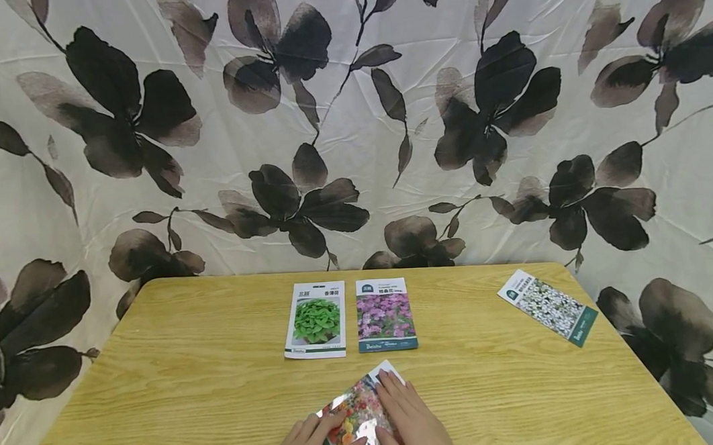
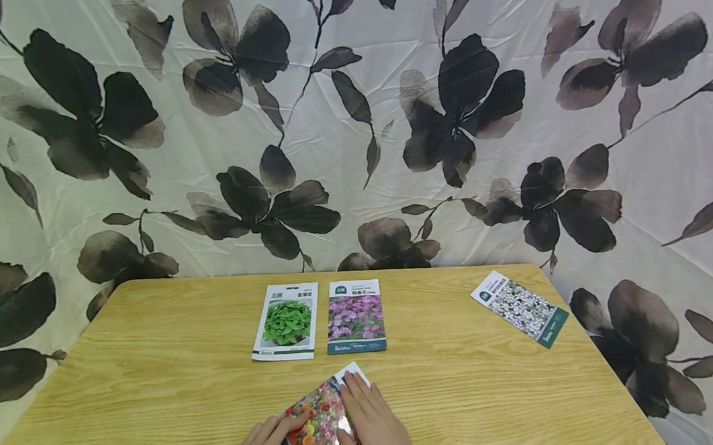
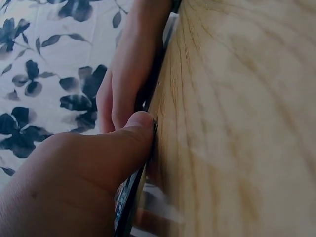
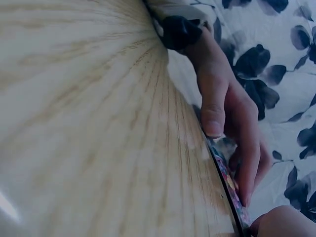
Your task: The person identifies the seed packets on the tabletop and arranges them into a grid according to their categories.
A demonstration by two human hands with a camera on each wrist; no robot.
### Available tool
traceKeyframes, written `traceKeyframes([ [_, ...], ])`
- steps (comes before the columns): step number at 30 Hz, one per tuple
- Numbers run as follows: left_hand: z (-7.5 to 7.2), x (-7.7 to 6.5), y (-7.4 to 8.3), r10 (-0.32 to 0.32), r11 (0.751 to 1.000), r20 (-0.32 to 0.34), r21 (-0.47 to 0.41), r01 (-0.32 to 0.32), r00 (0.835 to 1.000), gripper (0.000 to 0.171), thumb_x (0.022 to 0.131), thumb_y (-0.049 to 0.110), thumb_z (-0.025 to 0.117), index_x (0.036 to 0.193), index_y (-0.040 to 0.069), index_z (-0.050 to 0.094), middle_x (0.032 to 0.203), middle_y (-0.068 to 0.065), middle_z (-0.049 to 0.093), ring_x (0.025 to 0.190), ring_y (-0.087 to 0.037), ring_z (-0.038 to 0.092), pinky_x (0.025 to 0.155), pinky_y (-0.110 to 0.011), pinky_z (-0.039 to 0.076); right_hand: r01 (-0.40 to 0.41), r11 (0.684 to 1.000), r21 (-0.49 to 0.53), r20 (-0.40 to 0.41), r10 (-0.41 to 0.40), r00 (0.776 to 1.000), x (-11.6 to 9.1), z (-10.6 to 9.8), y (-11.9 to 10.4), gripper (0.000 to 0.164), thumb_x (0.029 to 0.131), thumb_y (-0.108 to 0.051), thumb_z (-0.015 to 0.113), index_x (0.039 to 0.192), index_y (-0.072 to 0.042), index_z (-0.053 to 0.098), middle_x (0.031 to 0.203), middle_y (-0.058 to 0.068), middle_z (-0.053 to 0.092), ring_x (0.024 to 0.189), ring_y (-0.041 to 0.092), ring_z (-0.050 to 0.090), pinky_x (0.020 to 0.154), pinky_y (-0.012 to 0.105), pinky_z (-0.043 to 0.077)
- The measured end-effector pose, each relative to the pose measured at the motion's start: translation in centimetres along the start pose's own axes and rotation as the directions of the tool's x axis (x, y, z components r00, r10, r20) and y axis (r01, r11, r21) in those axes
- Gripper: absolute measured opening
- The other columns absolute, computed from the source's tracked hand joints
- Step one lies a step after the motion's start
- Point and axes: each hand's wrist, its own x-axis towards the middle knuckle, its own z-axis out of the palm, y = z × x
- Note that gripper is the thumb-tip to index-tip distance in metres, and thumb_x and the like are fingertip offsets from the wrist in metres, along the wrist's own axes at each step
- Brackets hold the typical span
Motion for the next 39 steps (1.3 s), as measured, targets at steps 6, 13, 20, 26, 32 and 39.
traceKeyframes([
  [6, -0.1, 0.0, 0.0, 0.021, 0.994, -0.028, 0.103, -0.018, 0.999, 0.049, 0.097, 0.062, 0.046, 0.142, 0.044, 0.050, 0.128, 0.003, 0.057, 0.083, -0.005, 0.032, 0.071, -0.018, 0.030, 0.004, 0.999, 0.047, 0.030, -0.005, 1.000, 0.5, -0.1, -0.2, 0.056, 0.101, -0.033, 0.054, 0.145, 0.000, 0.048, 0.155, 0.013, 0.039, 0.144, 0.028, 0.034, 0.118, 0.020, 0.000],
  [13, -0.1, 0.1, 0.0, 0.030, 0.996, -0.031, 0.088, -0.027, 0.999, 0.048, 0.096, 0.061, 0.049, 0.141, 0.044, 0.051, 0.123, 0.003, 0.058, 0.087, -0.007, 0.037, 0.073, -0.021, 0.038, 0.045, 0.999, 0.026, 0.022, -0.046, 0.999, 1.1, 0.1, -0.2, 0.054, 0.100, -0.032, 0.055, 0.143, 0.001, 0.050, 0.153, 0.015, 0.042, 0.142, 0.029, 0.037, 0.118, 0.021, 0.004],
  [20, 0.1, 0.1, 0.0, 0.053, 0.999, -0.081, 0.015, -0.052, 0.995, 0.045, 0.094, 0.056, 0.057, 0.135, 0.039, 0.058, 0.121, 0.005, 0.058, 0.089, -0.007, 0.045, 0.070, -0.020, 0.041, 0.081, 0.997, 0.006, 0.004, -0.081, 0.997, 1.6, 0.4, -0.3, 0.055, 0.097, -0.031, 0.060, 0.141, 0.000, 0.053, 0.153, 0.014, 0.043, 0.142, 0.028, 0.037, 0.118, 0.029, 0.016],
  [26, 0.3, 0.1, -0.2, 0.093, 0.993, -0.122, -0.067, -0.102, 0.988, 0.042, 0.095, 0.050, 0.061, 0.133, 0.032, 0.062, 0.124, 0.004, 0.057, 0.093, -0.009, 0.050, 0.071, -0.020, 0.043, 0.092, 0.995, 0.032, 0.020, -0.092, 0.996, 1.9, 0.6, -0.4, 0.054, 0.098, -0.031, 0.059, 0.142, -0.001, 0.052, 0.153, 0.013, 0.042, 0.143, 0.027, 0.037, 0.111, 0.045, 0.031],
  [32, 0.8, 0.3, -0.4, 0.145, 0.981, -0.214, -0.096, -0.168, 0.966, 0.037, 0.100, 0.046, 0.055, 0.130, 0.025, 0.065, 0.124, 0.001, 0.059, 0.091, -0.006, 0.050, 0.071, -0.015, 0.039, 0.114, 0.992, 0.046, 0.000, -0.114, 0.994, 2.2, 0.7, -0.5, 0.052, 0.094, -0.025, 0.063, 0.139, 0.000, 0.055, 0.152, 0.012, 0.045, 0.141, 0.027, 0.039, 0.109, 0.047, 0.037],
  [39, 1.3, 0.8, -0.3, 0.208, 0.971, -0.301, -0.051, -0.234, 0.931, 0.036, 0.107, 0.039, 0.041, 0.122, 0.021, 0.068, 0.121, -0.001, 0.061, 0.089, -0.006, 0.046, 0.073, -0.015, 0.037, 0.172, 0.980, 0.099, -0.003, -0.172, 0.985, 2.8, 0.9, -0.6, 0.048, 0.099, -0.024, 0.058, 0.140, 0.000, 0.054, 0.151, 0.014, 0.045, 0.140, 0.030, 0.041, 0.107, 0.050, 0.039],
])
